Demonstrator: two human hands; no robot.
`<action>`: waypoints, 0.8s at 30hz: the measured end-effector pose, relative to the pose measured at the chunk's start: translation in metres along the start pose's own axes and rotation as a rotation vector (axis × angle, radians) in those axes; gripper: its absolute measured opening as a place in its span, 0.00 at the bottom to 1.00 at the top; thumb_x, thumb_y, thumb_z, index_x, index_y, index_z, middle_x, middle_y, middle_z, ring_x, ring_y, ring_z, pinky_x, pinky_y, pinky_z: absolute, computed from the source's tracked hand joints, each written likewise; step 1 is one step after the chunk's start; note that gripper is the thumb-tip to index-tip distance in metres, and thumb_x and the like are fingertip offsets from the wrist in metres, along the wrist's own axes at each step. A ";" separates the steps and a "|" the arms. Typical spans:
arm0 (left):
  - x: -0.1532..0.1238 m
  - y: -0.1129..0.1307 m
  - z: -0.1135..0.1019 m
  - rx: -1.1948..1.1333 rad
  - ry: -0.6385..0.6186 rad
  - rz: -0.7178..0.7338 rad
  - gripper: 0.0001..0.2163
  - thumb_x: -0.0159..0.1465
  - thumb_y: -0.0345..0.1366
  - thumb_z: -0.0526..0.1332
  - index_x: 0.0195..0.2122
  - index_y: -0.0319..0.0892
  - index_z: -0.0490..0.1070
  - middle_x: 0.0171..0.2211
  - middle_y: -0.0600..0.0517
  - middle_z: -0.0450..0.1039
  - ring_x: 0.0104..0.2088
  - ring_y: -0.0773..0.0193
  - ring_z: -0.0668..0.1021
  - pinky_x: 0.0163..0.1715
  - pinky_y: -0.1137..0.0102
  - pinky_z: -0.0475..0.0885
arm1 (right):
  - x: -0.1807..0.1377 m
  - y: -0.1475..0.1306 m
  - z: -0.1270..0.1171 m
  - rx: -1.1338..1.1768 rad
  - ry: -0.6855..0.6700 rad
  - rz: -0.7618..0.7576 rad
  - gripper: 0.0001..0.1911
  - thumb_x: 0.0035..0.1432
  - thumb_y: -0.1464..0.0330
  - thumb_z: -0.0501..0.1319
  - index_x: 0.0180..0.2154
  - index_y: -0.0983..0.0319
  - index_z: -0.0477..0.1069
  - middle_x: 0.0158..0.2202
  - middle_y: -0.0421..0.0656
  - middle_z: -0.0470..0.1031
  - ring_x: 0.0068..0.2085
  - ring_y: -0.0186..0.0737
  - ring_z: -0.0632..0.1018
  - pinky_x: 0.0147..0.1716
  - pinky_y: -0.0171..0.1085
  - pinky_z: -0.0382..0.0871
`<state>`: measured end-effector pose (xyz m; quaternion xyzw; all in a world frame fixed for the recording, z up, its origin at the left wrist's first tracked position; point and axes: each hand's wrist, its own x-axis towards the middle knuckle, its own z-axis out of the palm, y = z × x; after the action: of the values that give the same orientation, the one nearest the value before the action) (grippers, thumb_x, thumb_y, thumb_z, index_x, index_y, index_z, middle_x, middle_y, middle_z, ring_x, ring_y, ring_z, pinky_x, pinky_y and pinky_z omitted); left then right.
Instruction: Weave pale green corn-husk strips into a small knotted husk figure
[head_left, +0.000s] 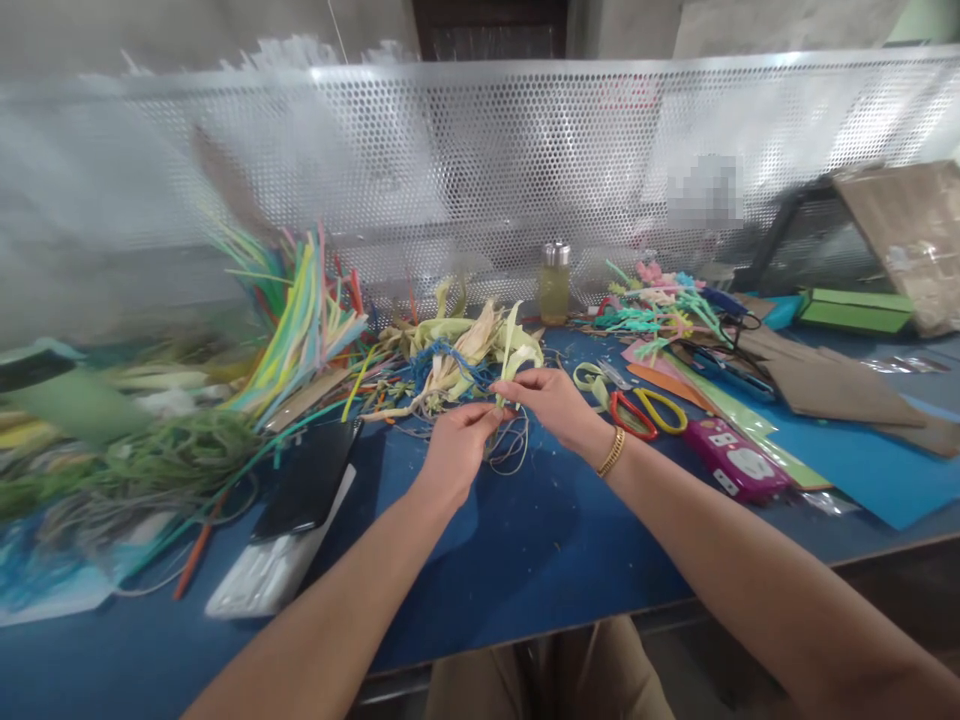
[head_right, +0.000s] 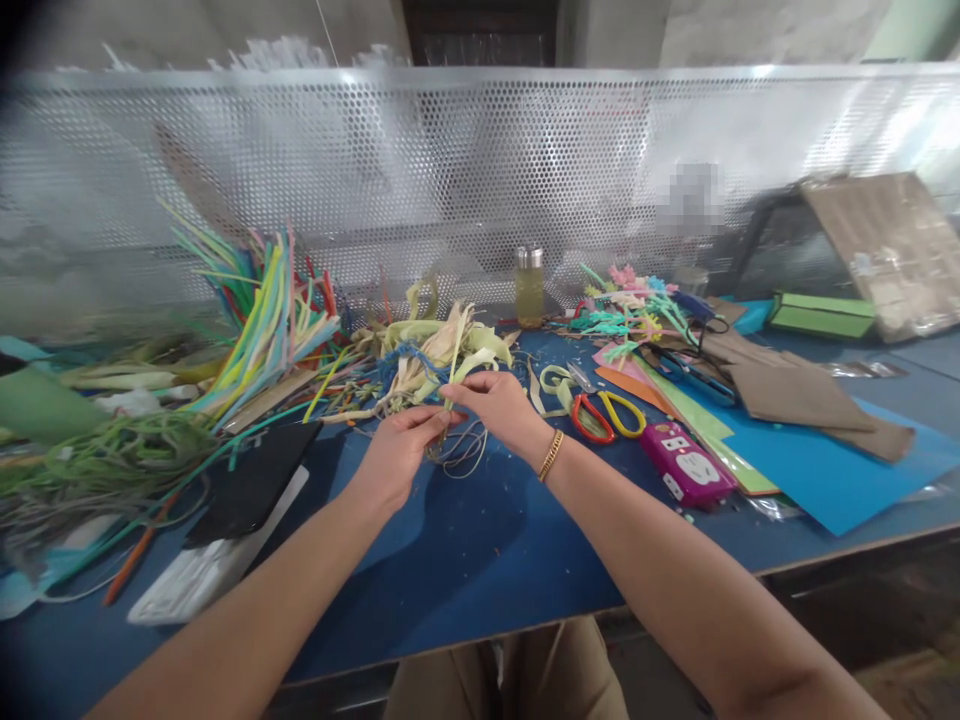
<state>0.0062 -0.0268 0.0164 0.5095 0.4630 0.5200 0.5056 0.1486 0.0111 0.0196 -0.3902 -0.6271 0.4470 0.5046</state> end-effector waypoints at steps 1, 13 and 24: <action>0.000 0.000 0.000 0.013 -0.005 -0.002 0.05 0.53 0.37 0.67 0.27 0.42 0.81 0.26 0.49 0.79 0.34 0.58 0.77 0.41 0.65 0.68 | 0.000 0.001 0.000 0.011 0.008 0.002 0.15 0.49 0.57 0.67 0.21 0.61 0.72 0.19 0.36 0.68 0.23 0.30 0.66 0.25 0.34 0.62; 0.001 0.010 -0.010 -0.297 -0.249 -0.308 0.12 0.64 0.42 0.61 0.39 0.38 0.77 0.38 0.42 0.80 0.38 0.58 0.80 0.44 0.64 0.73 | -0.002 -0.007 -0.004 0.049 -0.026 0.062 0.18 0.48 0.56 0.68 0.21 0.63 0.70 0.19 0.36 0.66 0.22 0.29 0.65 0.22 0.33 0.60; 0.003 0.008 -0.009 -0.369 -0.166 -0.359 0.03 0.59 0.30 0.66 0.30 0.37 0.74 0.25 0.53 0.72 0.25 0.70 0.76 0.33 0.70 0.77 | -0.002 -0.005 0.002 0.056 -0.043 0.016 0.14 0.49 0.58 0.68 0.22 0.62 0.75 0.22 0.39 0.74 0.27 0.33 0.73 0.31 0.35 0.67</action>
<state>-0.0036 -0.0242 0.0243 0.3596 0.4003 0.4541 0.7101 0.1473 0.0072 0.0240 -0.3711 -0.6221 0.4766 0.4980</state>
